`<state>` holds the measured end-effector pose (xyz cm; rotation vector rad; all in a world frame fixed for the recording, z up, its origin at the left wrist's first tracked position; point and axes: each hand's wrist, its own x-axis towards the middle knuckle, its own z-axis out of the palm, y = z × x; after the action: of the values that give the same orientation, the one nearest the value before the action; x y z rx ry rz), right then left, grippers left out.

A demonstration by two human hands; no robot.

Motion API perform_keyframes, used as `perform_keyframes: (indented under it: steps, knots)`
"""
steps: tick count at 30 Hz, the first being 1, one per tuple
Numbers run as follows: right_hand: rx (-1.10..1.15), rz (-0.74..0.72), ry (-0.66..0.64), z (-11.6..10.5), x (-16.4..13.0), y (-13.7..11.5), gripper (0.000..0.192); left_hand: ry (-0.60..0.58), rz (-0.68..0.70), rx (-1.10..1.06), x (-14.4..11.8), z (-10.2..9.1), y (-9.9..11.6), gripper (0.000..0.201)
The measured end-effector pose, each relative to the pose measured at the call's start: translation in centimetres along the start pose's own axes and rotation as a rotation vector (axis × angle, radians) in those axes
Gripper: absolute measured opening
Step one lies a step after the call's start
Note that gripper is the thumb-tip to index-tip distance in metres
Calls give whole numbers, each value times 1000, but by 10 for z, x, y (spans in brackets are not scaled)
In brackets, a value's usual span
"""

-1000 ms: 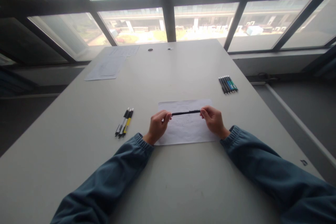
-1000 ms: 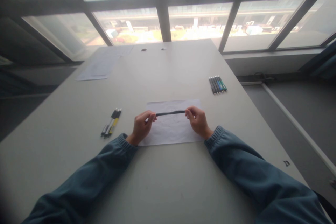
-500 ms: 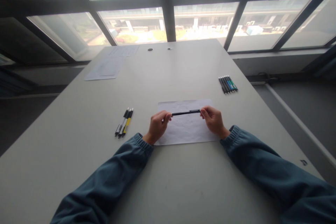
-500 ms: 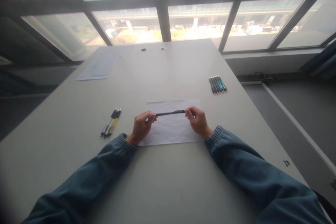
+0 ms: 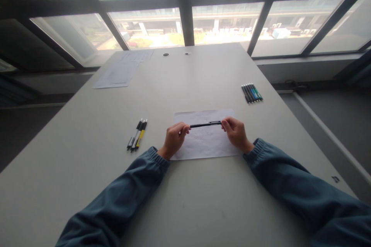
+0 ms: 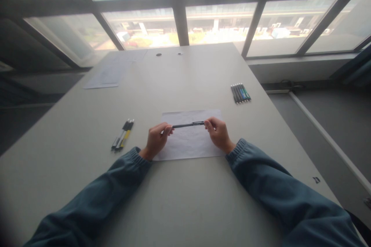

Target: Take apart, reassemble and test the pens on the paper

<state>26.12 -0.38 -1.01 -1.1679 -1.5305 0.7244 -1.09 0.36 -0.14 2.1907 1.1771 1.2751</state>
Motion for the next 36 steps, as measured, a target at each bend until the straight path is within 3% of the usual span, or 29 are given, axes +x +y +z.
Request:
perform_keyframes:
  steps: [36]
  knots:
    - [-33,5,-11,1,1,-1,46,3,-15,-2,0,0,2,43]
